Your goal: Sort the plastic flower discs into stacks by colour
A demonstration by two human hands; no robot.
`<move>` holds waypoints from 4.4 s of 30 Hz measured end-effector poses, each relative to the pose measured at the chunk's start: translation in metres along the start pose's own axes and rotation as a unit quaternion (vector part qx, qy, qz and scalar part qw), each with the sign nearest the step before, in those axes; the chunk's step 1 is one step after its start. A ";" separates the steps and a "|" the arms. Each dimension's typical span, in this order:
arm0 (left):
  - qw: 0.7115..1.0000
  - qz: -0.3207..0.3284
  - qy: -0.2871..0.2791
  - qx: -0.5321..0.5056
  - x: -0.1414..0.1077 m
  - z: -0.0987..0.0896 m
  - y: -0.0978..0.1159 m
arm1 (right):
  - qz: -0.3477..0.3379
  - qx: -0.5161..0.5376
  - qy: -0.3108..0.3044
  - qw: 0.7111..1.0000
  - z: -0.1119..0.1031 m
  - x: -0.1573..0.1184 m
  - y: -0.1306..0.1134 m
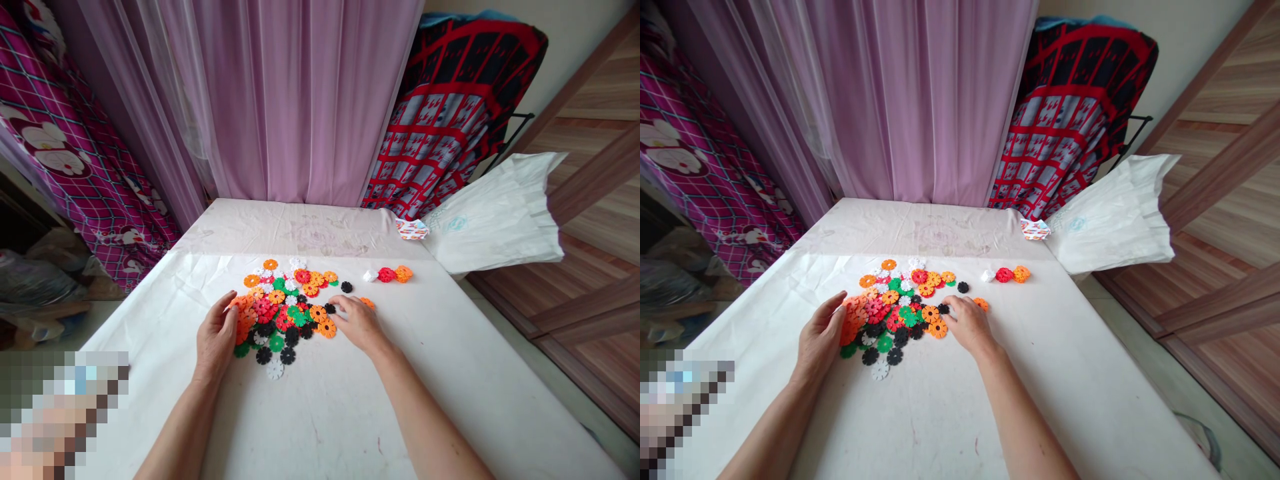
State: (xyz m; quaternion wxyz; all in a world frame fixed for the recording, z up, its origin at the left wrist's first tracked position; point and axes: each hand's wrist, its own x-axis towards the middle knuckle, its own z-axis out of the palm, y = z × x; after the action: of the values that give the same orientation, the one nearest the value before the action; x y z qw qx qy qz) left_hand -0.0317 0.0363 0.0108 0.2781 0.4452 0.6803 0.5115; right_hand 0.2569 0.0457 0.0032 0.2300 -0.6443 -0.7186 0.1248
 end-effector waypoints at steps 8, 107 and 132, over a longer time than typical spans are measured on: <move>1.000 -0.010 0.000 0.003 0.000 0.000 0.000 | 0.013 0.036 -0.003 0.999 0.004 0.002 0.000; 1.000 0.006 -0.002 0.013 0.002 0.001 -0.004 | 0.147 -0.134 0.004 0.980 -0.062 -0.010 0.020; 1.000 -0.011 -0.004 0.011 0.001 0.001 -0.002 | 0.069 -0.136 0.021 0.988 -0.051 0.011 0.019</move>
State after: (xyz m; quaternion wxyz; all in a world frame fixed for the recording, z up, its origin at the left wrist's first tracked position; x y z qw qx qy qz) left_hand -0.0321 0.0379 0.0090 0.2812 0.4429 0.6898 0.4990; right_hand 0.2979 0.0531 0.0394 0.1462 -0.7199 -0.6779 0.0273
